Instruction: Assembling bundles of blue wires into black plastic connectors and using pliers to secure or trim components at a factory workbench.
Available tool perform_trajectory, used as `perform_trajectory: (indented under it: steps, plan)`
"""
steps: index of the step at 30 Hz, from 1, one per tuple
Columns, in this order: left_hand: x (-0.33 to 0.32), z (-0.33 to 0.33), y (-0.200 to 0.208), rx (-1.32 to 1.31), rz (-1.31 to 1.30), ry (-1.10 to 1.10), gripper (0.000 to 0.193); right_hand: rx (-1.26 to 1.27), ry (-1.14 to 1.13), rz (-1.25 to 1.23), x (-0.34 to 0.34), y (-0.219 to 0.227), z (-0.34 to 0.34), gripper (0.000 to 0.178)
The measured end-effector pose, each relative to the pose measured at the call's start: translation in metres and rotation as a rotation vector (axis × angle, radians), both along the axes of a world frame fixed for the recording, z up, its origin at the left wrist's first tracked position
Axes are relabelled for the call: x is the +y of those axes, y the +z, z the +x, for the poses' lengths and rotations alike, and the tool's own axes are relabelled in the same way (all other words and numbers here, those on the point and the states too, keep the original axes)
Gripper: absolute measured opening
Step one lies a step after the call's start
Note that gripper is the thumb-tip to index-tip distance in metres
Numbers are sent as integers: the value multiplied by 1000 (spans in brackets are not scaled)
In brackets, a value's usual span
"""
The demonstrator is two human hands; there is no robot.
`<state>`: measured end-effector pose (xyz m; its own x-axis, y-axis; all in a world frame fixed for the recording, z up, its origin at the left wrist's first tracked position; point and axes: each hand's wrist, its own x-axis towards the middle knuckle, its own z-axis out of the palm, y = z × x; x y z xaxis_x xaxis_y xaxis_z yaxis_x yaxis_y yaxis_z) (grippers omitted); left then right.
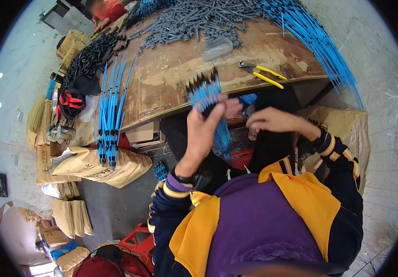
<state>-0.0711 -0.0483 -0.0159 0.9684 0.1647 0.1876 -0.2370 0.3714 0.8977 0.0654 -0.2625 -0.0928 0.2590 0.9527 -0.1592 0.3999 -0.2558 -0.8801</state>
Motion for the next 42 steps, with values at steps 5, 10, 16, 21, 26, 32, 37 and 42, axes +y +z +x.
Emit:
perform_trajectory:
  steps: [5,10,16,21,26,32,37,42]
  plan:
    - [-7,9,60,12,-38,-53,26,-71,-223,189,20,57,45,25]
    - [-11,-37,63,-194,286,-94,26,43,-301,259,50,72,93,26]
    - [-24,-34,8,-192,200,-110,26,-154,-392,345,94,63,147,24]
    - [-13,32,-43,-17,9,-19,22,-827,-354,358,128,43,186,17]
    - [7,58,-92,211,15,33,22,-994,-330,171,168,47,210,14]
    - [25,53,-111,272,47,-9,24,-1002,-213,-37,175,43,217,16]
    - [32,46,-115,317,-24,-28,25,-927,-282,101,164,38,214,17]
    - [24,29,-124,454,-106,-33,27,-810,-295,271,144,72,166,18]
